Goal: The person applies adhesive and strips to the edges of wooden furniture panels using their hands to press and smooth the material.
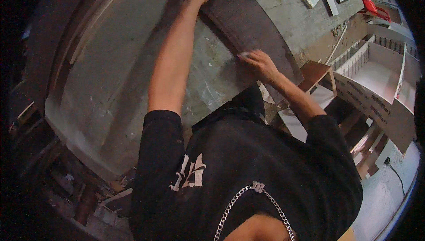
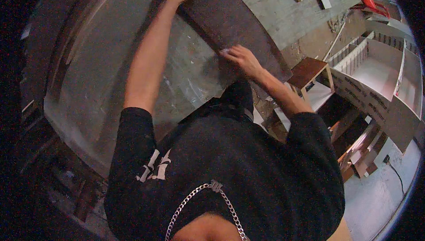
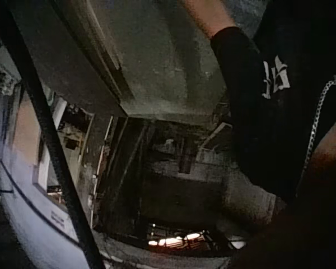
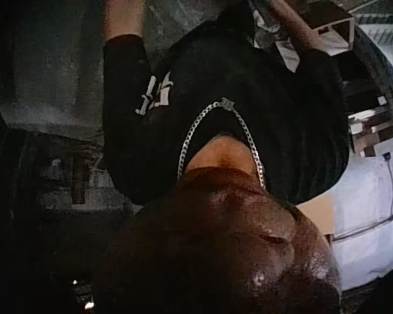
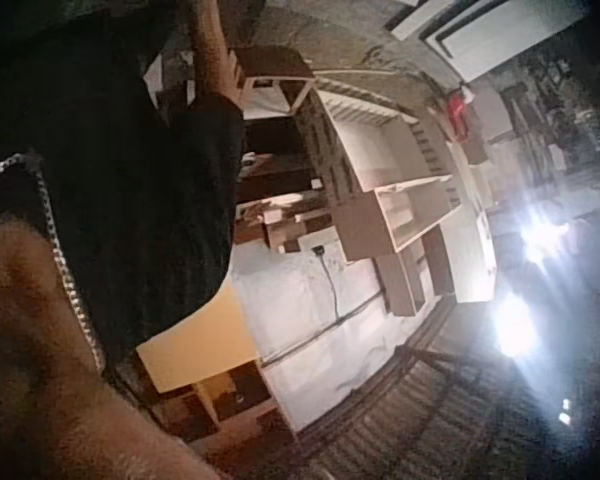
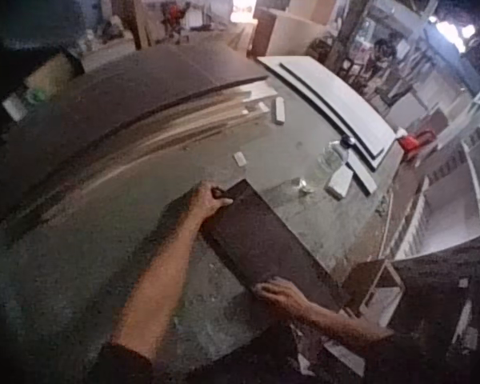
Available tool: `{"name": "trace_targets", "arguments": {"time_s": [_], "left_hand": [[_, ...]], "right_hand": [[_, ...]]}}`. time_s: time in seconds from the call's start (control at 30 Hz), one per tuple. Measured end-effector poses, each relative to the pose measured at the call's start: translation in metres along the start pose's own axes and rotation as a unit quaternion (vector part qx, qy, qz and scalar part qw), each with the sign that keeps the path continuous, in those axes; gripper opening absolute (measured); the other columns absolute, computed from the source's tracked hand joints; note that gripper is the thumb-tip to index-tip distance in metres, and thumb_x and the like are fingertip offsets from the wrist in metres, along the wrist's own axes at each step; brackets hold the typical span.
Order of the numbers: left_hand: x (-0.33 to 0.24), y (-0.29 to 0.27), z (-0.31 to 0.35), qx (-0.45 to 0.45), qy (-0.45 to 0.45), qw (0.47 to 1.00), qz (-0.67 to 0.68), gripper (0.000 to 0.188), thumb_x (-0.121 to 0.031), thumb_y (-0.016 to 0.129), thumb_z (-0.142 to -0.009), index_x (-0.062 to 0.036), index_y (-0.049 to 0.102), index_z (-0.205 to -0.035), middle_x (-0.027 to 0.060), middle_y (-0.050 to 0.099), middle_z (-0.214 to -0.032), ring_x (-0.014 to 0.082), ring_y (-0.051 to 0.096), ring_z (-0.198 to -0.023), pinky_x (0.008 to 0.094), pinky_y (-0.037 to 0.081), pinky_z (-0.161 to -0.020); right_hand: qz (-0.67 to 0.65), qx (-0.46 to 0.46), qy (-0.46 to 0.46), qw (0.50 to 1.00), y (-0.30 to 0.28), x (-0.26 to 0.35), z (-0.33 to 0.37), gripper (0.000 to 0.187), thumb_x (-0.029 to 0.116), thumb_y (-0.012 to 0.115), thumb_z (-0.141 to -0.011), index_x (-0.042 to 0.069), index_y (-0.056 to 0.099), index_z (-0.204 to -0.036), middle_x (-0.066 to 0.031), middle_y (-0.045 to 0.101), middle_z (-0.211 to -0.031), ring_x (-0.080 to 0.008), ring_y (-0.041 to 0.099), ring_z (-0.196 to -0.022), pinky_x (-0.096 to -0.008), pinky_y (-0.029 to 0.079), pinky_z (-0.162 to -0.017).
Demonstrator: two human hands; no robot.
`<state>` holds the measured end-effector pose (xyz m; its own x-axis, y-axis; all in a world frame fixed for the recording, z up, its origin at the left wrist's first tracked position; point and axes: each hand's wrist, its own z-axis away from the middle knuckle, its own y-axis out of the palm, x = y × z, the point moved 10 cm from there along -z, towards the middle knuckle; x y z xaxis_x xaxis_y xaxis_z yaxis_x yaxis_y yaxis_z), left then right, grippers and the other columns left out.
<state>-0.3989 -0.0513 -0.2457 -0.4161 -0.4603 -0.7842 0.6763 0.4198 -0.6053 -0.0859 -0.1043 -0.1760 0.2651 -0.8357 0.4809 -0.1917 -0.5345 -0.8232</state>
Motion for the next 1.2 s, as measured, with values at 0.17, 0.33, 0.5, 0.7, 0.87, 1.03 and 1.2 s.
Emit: {"name": "trace_targets", "arguments": {"time_s": [0.17, 0.33, 0.5, 0.7, 0.87, 1.03, 1.2], "left_hand": [[-0.011, -0.001, 0.005, -0.016, -0.020, 0.999, -0.020, 0.056, -0.033, 0.087, -0.069, -0.0012, 0.067, -0.111, 0.0146, 0.071, -0.105, 0.0289, 0.067, -0.098, 0.0406, 0.053, -0.086], [-0.033, 0.037, -0.006, 0.064, 0.007, 0.996, 0.064, 0.063, -0.046, 0.081, -0.075, -0.0063, 0.064, -0.121, 0.0136, 0.065, -0.117, 0.0263, 0.061, -0.106, 0.0395, 0.048, -0.094], [0.033, -0.008, -0.018, -0.015, 0.076, 0.995, -0.063, 0.051, -0.049, 0.079, -0.075, -0.0135, 0.073, -0.109, 0.0075, 0.073, -0.098, 0.0218, 0.069, -0.091, 0.0347, 0.052, -0.082], [-0.004, -0.003, -0.012, -0.024, 0.082, 0.994, -0.069, 0.051, -0.049, 0.080, -0.074, -0.0115, 0.072, -0.109, 0.0088, 0.072, -0.103, 0.0247, 0.068, -0.095, 0.0378, 0.051, -0.085], [-0.012, 0.008, 0.002, -0.039, 0.051, 0.989, -0.133, 0.036, -0.040, 0.069, -0.086, -0.0135, 0.072, -0.110, 0.0103, 0.071, -0.106, 0.0293, 0.066, -0.099, 0.0410, 0.049, -0.088], [-0.055, 0.007, 0.050, -0.252, 0.104, 0.918, -0.287, 0.027, -0.026, 0.054, -0.094, -0.0152, 0.071, -0.112, 0.0109, 0.068, -0.104, 0.0317, 0.061, -0.104, 0.0427, 0.046, -0.093], [-0.043, 0.003, 0.039, -0.241, 0.136, 0.935, -0.221, 0.028, -0.022, 0.052, -0.093, -0.0162, 0.071, -0.113, 0.0121, 0.066, -0.102, 0.0318, 0.058, -0.103, 0.0458, 0.043, -0.093]], "right_hand": [[0.055, -0.059, 0.105, 0.991, 0.013, -0.032, -0.069, 0.030, 0.013, 0.068, -0.073, 0.008, 0.063, -0.102, -0.0121, 0.060, -0.081, -0.0347, 0.060, -0.078, -0.0421, 0.049, -0.067], [0.049, -0.153, 0.233, 0.959, 0.012, -0.085, -0.112, 0.021, 0.017, 0.067, -0.073, 0.009, 0.061, -0.092, -0.0138, 0.064, -0.087, -0.0366, 0.063, -0.085, -0.0454, 0.051, -0.071], [0.103, -0.175, 0.179, 0.963, -0.004, 0.020, 0.013, 0.029, 0.010, 0.069, -0.071, 0.011, 0.065, -0.099, -0.0066, 0.063, -0.089, -0.0271, 0.064, -0.077, -0.0379, 0.052, -0.065], [0.153, -0.114, 0.506, 0.841, -0.051, 0.108, 0.290, 0.017, 0.003, 0.069, -0.075, 0.004, 0.066, -0.092, -0.0110, 0.066, -0.085, -0.0295, 0.066, -0.076, -0.0376, 0.054, -0.066], [0.062, -0.311, 0.607, 0.729, -0.086, 0.113, 0.288, 0.022, -0.005, 0.069, -0.072, 0.002, 0.066, -0.092, -0.0117, 0.064, -0.080, -0.0297, 0.065, -0.073, -0.0360, 0.053, -0.068], [0.057, -0.341, 0.471, 0.811, -0.062, 0.073, 0.204, 0.029, -0.008, 0.066, -0.068, 0.004, 0.068, -0.095, -0.0105, 0.066, -0.080, -0.0276, 0.065, -0.080, -0.0348, 0.052, -0.072], [0.126, -0.473, 0.520, 0.700, -0.117, 0.002, 0.240, 0.018, -0.004, 0.065, -0.075, 0.006, 0.070, -0.088, -0.0132, 0.068, -0.084, -0.0293, 0.066, -0.079, -0.0345, 0.050, -0.068]]}}
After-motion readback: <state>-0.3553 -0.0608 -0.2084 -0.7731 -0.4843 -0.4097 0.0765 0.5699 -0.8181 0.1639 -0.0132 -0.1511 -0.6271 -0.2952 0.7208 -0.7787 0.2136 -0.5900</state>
